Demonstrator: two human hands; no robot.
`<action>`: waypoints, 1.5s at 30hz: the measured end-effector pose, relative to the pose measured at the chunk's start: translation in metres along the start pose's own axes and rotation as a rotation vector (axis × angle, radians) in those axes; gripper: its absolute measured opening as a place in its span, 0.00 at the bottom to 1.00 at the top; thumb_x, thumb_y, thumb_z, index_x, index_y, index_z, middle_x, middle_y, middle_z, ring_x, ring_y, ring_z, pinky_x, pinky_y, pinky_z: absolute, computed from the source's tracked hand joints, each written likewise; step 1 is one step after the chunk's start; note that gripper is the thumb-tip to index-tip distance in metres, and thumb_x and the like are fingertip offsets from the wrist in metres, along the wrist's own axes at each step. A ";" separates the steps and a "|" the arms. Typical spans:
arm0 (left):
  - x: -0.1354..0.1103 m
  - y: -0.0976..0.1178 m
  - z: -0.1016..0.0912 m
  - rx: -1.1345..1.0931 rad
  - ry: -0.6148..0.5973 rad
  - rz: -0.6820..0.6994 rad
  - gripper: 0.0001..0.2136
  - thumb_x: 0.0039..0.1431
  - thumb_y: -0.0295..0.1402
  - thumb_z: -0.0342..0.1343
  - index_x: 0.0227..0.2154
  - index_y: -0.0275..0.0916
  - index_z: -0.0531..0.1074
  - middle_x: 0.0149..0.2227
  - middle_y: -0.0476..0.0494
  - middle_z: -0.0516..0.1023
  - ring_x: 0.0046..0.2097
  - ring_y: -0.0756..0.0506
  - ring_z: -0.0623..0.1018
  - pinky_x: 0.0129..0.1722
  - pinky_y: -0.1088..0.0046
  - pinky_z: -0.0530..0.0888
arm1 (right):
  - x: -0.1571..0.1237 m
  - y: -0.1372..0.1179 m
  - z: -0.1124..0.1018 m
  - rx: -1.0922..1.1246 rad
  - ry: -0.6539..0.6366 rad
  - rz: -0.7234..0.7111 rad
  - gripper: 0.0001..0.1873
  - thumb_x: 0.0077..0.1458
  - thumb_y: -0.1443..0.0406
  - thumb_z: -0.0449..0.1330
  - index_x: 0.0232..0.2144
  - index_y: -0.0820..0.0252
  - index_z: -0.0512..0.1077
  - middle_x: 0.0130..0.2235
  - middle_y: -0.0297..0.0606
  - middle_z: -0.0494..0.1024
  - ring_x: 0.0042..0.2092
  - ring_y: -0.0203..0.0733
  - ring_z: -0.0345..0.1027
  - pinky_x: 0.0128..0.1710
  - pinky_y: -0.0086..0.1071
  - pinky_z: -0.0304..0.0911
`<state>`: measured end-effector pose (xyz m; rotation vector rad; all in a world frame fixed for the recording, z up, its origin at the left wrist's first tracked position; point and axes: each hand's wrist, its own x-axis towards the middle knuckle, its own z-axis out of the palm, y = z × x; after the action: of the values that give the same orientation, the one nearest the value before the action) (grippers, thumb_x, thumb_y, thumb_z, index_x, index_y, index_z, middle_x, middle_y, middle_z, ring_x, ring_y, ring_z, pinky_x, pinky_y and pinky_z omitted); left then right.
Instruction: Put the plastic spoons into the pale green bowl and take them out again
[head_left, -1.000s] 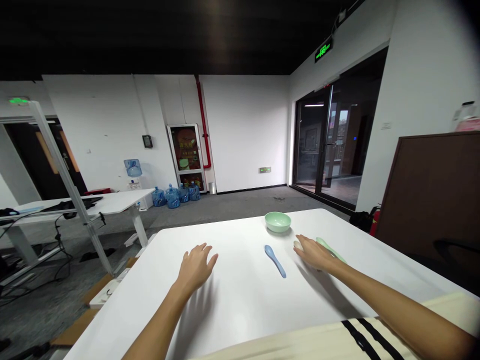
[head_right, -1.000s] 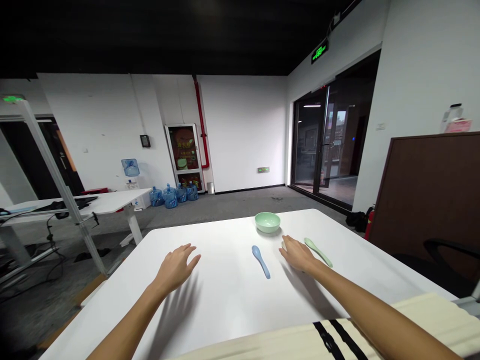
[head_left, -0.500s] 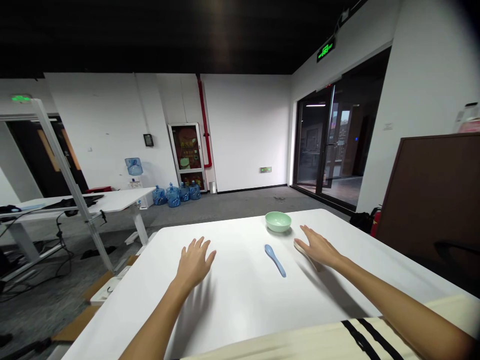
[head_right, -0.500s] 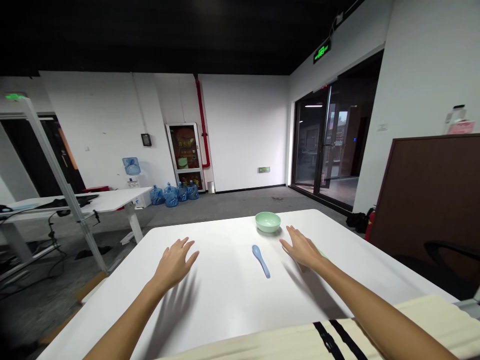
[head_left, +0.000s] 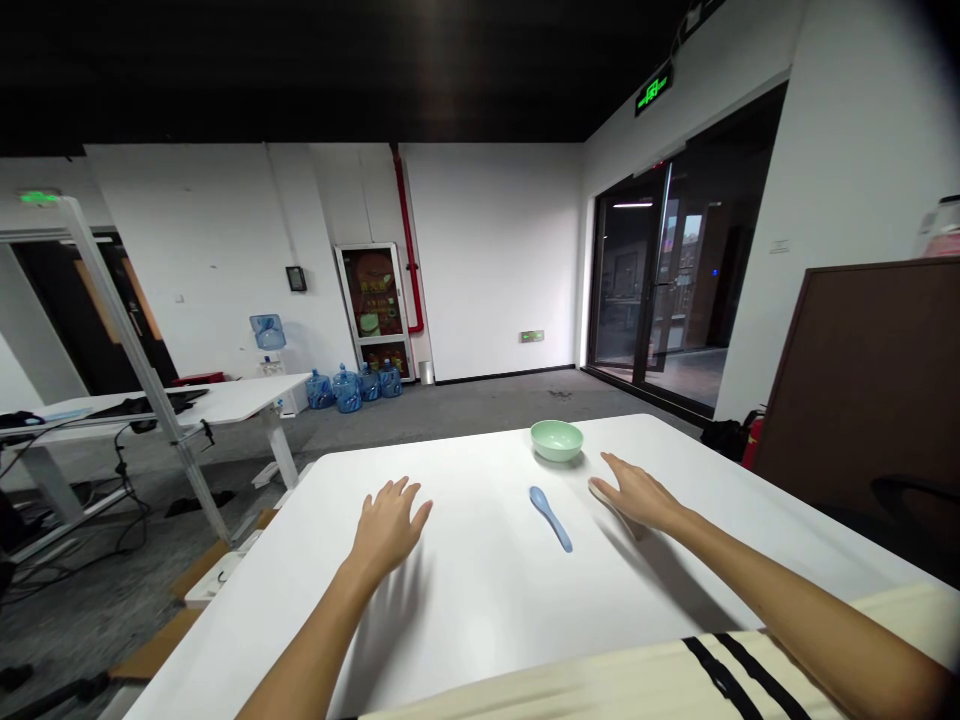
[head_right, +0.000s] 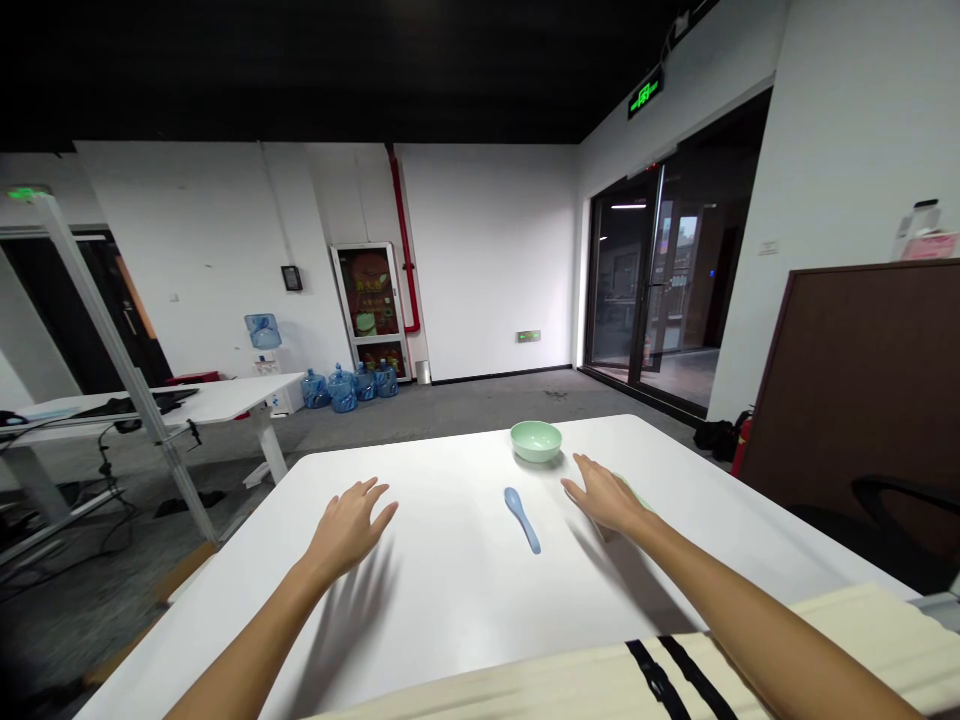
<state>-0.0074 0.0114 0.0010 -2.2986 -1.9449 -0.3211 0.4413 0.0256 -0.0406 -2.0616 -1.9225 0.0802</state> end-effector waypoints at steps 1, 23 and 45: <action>0.000 0.000 0.000 -0.001 0.002 -0.001 0.23 0.73 0.45 0.43 0.64 0.43 0.70 0.71 0.36 0.67 0.72 0.32 0.65 0.67 0.44 0.63 | 0.000 0.000 -0.001 0.000 0.000 0.000 0.39 0.69 0.50 0.49 0.73 0.68 0.56 0.73 0.54 0.61 0.72 0.58 0.58 0.68 0.46 0.58; -0.002 0.003 -0.004 -0.005 -0.012 0.011 0.23 0.74 0.44 0.44 0.63 0.42 0.71 0.70 0.35 0.69 0.71 0.32 0.66 0.67 0.45 0.64 | 0.023 0.024 0.020 -0.184 -0.284 0.147 0.14 0.58 0.57 0.62 0.38 0.63 0.76 0.46 0.54 0.81 0.47 0.56 0.78 0.38 0.38 0.64; -0.002 0.003 -0.005 -0.005 -0.035 -0.022 0.23 0.74 0.44 0.44 0.64 0.42 0.71 0.71 0.36 0.68 0.72 0.33 0.65 0.70 0.44 0.62 | 0.112 -0.011 -0.016 -0.075 0.014 0.136 0.12 0.60 0.59 0.59 0.34 0.60 0.79 0.42 0.51 0.83 0.42 0.52 0.78 0.34 0.34 0.60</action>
<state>-0.0046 0.0082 0.0052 -2.3023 -1.9891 -0.2897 0.4448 0.1326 -0.0027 -2.2342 -1.8013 0.0239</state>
